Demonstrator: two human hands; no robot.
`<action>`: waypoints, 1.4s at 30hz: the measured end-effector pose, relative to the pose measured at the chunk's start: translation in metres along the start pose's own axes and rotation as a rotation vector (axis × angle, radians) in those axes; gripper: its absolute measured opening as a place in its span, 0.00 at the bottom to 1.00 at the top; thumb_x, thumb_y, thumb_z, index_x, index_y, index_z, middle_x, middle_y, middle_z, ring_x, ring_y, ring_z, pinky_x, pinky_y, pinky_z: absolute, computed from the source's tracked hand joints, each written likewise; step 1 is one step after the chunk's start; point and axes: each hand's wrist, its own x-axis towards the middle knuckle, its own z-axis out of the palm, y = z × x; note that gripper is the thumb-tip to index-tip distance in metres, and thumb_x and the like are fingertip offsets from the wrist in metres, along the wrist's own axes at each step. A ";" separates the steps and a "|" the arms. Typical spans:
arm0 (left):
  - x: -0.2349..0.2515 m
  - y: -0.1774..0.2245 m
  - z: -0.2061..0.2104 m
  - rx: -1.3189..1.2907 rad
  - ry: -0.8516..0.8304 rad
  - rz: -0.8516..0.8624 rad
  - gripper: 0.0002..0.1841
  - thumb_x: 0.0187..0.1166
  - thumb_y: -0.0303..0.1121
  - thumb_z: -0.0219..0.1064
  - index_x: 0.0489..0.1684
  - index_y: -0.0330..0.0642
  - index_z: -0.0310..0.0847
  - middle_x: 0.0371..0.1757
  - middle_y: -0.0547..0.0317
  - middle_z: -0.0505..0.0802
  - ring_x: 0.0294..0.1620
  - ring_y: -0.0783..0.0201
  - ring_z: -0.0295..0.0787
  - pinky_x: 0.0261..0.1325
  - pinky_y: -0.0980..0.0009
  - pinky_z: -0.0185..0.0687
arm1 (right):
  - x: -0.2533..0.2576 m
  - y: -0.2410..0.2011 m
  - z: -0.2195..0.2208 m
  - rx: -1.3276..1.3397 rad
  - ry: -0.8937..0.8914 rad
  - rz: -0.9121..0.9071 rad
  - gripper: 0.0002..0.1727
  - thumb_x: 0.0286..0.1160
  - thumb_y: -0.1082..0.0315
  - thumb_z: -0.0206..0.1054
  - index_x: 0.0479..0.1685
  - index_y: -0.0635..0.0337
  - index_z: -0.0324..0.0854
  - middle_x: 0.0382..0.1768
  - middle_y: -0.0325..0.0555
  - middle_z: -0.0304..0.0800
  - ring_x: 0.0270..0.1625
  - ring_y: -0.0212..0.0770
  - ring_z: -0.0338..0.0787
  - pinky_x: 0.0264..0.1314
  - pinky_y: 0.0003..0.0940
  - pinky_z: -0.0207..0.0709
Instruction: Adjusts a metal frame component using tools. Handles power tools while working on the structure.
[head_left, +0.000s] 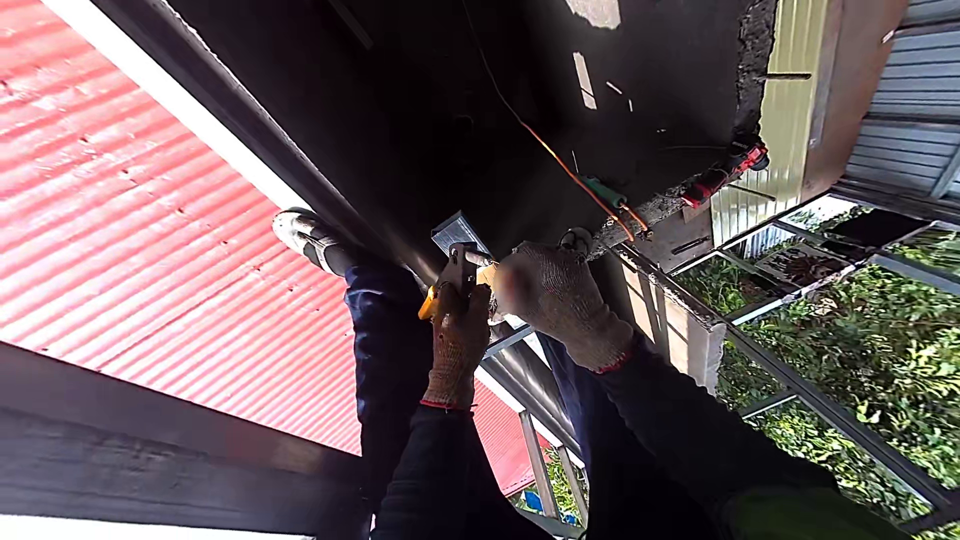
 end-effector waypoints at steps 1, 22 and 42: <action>0.000 0.000 0.000 0.008 0.001 -0.001 0.19 0.86 0.48 0.63 0.63 0.44 0.75 0.31 0.55 0.87 0.24 0.61 0.86 0.30 0.59 0.89 | 0.000 0.000 0.000 -0.002 -0.014 0.005 0.08 0.72 0.62 0.67 0.28 0.54 0.82 0.22 0.40 0.81 0.26 0.41 0.84 0.25 0.43 0.77; 0.000 -0.002 0.005 0.069 -0.015 -0.011 0.20 0.87 0.49 0.63 0.64 0.44 0.73 0.31 0.55 0.87 0.23 0.60 0.86 0.29 0.58 0.88 | 0.000 -0.001 -0.011 -0.040 -0.101 -0.003 0.07 0.69 0.62 0.72 0.32 0.54 0.83 0.27 0.41 0.84 0.31 0.42 0.86 0.31 0.44 0.80; -0.020 0.020 0.014 0.327 -0.002 0.185 0.19 0.83 0.46 0.67 0.55 0.38 0.78 0.33 0.52 0.89 0.34 0.55 0.89 0.42 0.49 0.87 | -0.013 0.038 -0.001 0.076 -0.013 -0.105 0.06 0.68 0.66 0.67 0.27 0.57 0.82 0.27 0.42 0.83 0.31 0.38 0.85 0.30 0.38 0.79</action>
